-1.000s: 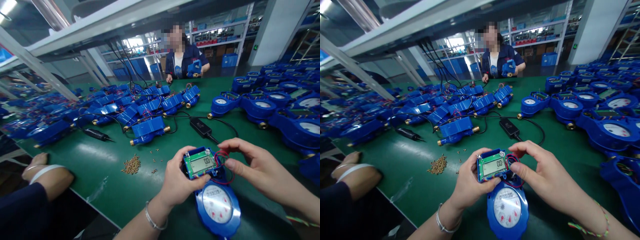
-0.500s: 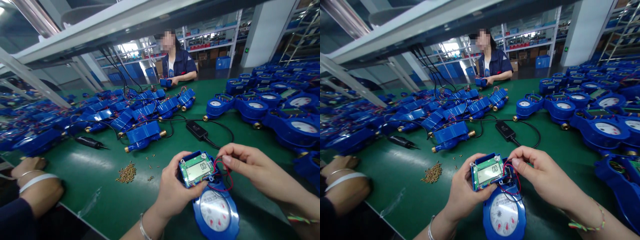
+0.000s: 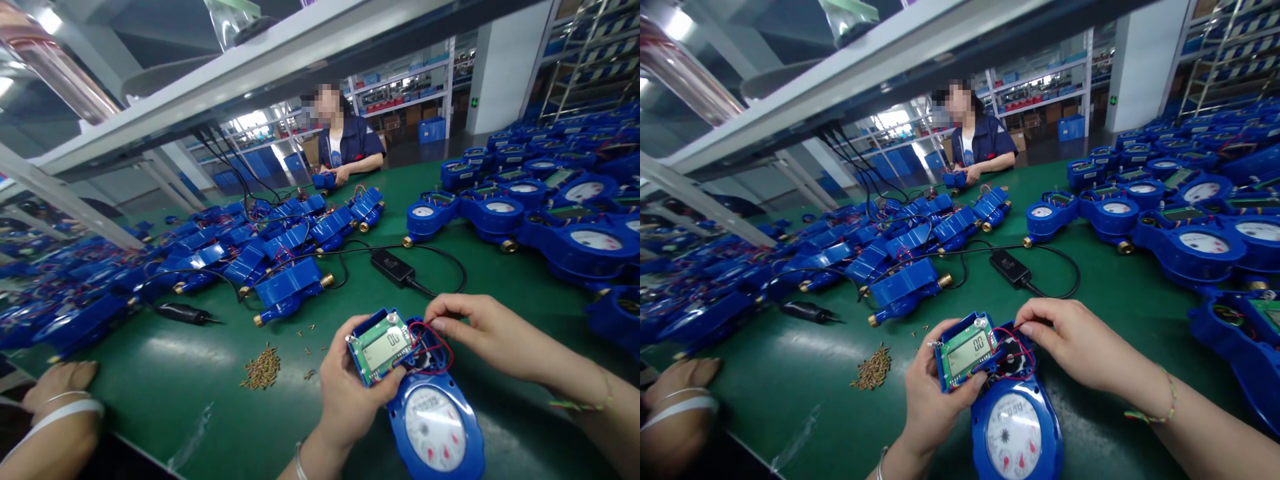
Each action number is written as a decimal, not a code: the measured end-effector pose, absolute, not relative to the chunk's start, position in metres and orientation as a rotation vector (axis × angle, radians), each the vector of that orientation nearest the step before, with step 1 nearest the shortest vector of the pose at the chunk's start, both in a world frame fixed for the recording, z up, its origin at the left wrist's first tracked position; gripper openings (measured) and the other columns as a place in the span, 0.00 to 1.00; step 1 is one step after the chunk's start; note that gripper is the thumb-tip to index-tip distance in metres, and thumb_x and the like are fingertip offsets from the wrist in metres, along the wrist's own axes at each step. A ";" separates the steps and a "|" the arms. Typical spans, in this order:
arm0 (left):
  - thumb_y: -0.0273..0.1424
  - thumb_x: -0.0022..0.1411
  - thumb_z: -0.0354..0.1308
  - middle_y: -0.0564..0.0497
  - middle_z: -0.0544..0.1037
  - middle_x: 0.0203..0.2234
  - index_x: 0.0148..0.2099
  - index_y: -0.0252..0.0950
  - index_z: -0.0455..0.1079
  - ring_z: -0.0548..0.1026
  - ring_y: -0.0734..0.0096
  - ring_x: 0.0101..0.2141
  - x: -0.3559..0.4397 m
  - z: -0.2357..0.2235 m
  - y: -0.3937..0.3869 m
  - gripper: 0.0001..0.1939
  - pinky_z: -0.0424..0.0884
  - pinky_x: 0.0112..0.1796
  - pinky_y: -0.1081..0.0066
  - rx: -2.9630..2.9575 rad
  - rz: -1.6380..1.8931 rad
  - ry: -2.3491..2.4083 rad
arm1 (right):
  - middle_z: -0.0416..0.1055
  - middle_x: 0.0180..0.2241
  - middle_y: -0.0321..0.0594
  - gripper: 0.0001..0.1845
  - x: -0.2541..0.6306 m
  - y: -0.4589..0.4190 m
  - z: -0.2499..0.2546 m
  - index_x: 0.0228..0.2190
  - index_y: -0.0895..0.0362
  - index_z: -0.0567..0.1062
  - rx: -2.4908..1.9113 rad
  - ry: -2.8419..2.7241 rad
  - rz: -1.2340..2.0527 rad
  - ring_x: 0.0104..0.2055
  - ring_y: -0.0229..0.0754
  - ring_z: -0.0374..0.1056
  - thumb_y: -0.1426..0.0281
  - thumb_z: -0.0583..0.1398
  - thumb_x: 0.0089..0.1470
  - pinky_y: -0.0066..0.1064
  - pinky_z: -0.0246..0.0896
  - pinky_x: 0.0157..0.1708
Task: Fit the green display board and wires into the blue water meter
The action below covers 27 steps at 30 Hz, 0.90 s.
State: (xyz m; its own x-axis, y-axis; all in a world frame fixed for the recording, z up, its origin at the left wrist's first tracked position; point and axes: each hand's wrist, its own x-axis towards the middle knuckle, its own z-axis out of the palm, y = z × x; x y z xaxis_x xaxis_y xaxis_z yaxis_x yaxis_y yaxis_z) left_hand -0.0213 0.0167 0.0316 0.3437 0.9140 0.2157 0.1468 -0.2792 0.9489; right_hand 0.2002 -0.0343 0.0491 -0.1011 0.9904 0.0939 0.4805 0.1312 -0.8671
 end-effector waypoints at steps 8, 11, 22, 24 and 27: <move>0.33 0.44 0.69 0.48 0.79 0.41 0.51 0.36 0.65 0.80 0.61 0.39 -0.024 0.034 0.008 0.31 0.79 0.43 0.64 1.722 1.040 1.040 | 0.72 0.37 0.39 0.10 0.195 -0.040 0.053 0.42 0.51 0.77 -1.268 -1.729 0.453 0.40 0.38 0.69 0.70 0.56 0.62 0.28 0.67 0.38; 0.33 0.44 0.69 0.48 0.79 0.40 0.51 0.36 0.65 0.80 0.61 0.38 -0.023 0.035 0.004 0.31 0.79 0.42 0.64 1.749 1.053 1.069 | 0.72 0.37 0.39 0.12 0.191 -0.046 0.054 0.44 0.52 0.76 -1.243 -1.740 0.197 0.39 0.37 0.68 0.72 0.56 0.62 0.28 0.67 0.36; 0.35 0.45 0.68 0.47 0.78 0.42 0.52 0.35 0.65 0.80 0.59 0.40 -0.022 0.030 0.001 0.31 0.77 0.45 0.62 1.861 1.124 1.120 | 0.73 0.34 0.38 0.07 0.184 -0.055 0.063 0.37 0.55 0.76 -1.265 -1.738 0.091 0.37 0.37 0.69 0.73 0.57 0.61 0.29 0.67 0.36; 0.35 0.44 0.68 0.47 0.78 0.41 0.52 0.35 0.66 0.80 0.60 0.39 -0.021 0.030 0.001 0.31 0.78 0.44 0.62 1.877 1.132 1.137 | 0.72 0.33 0.37 0.07 0.184 -0.056 0.066 0.35 0.55 0.76 -1.278 -1.732 0.103 0.37 0.37 0.68 0.74 0.58 0.60 0.29 0.66 0.36; 0.35 0.45 0.68 0.47 0.79 0.41 0.51 0.35 0.66 0.80 0.60 0.39 -0.020 0.031 0.000 0.30 0.78 0.44 0.63 1.893 1.139 1.148 | 0.71 0.33 0.38 0.07 0.182 -0.058 0.065 0.35 0.55 0.75 -1.285 -1.721 0.056 0.36 0.38 0.67 0.75 0.57 0.60 0.30 0.65 0.36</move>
